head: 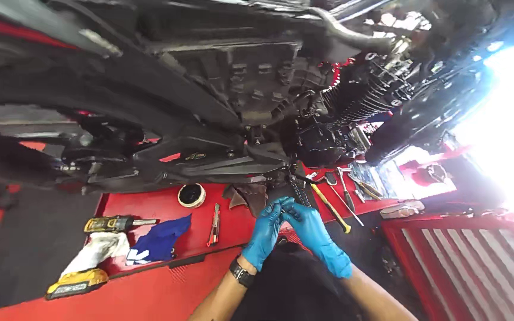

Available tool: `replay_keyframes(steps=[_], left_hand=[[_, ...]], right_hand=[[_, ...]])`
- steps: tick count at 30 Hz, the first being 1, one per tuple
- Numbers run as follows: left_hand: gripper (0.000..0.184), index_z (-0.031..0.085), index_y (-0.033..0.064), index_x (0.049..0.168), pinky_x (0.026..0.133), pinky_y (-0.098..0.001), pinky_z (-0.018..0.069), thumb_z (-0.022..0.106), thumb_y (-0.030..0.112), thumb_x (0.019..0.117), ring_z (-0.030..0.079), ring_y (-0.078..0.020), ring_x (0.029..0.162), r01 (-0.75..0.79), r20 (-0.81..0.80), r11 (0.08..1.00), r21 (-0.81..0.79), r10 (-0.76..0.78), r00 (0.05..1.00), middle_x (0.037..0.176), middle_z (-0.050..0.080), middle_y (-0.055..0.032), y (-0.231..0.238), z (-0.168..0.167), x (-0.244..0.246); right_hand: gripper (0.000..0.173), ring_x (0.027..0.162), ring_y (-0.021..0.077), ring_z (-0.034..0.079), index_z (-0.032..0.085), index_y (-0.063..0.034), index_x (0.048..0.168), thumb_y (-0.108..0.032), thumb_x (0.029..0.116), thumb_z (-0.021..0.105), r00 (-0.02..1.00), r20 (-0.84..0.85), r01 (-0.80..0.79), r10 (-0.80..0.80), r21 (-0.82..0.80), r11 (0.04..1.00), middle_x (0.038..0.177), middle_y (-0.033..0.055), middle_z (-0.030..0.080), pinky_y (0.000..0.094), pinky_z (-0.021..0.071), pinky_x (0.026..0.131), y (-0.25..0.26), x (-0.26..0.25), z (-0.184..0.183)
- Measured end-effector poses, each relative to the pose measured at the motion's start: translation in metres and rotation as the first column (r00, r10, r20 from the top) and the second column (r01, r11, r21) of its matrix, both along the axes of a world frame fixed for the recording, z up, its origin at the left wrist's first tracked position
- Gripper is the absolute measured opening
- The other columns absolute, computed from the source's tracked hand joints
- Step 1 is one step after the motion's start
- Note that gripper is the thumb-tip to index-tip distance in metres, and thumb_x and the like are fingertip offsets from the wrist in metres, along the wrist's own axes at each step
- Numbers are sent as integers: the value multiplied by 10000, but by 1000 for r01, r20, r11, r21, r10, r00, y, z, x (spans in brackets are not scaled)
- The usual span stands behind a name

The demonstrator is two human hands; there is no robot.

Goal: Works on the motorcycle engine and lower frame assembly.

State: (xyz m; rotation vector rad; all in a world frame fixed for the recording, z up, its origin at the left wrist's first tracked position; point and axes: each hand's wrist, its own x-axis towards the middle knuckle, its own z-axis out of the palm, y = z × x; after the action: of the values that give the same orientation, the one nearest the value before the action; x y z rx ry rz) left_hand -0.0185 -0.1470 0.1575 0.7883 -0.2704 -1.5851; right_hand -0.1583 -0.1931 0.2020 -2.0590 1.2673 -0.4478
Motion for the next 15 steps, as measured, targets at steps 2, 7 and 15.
replay_keyframes(steps=[2,7,15], left_hand=[[346,585,-48,1334,966,-359,566,364,81,1102,696,-206,1050,50,141,999,21,-53,989,1212,694,-152,-2,6,-5],[275,643,-52,1152,787,-331,616,429,110,1091,717,-153,783,166,546,983,80,-183,817,913,731,-94,-13,8,-12],[224,647,-34,1059,689,-293,593,448,71,1066,675,-124,677,155,523,975,162,-218,824,792,709,-58,-3,1,0]], right_hand=[[181,900,158,730,790,-109,1040,-214,949,675,996,80,31,-31,4,1000,989,47,762,397,596,858,-7,-14,7],[217,978,220,716,784,-102,1069,-227,975,634,998,-45,-36,40,79,996,1039,82,751,446,565,910,-20,-32,17],[212,1003,284,700,754,-76,1100,-199,995,616,960,25,-277,278,187,942,1061,137,727,483,549,920,-37,-33,-5]])
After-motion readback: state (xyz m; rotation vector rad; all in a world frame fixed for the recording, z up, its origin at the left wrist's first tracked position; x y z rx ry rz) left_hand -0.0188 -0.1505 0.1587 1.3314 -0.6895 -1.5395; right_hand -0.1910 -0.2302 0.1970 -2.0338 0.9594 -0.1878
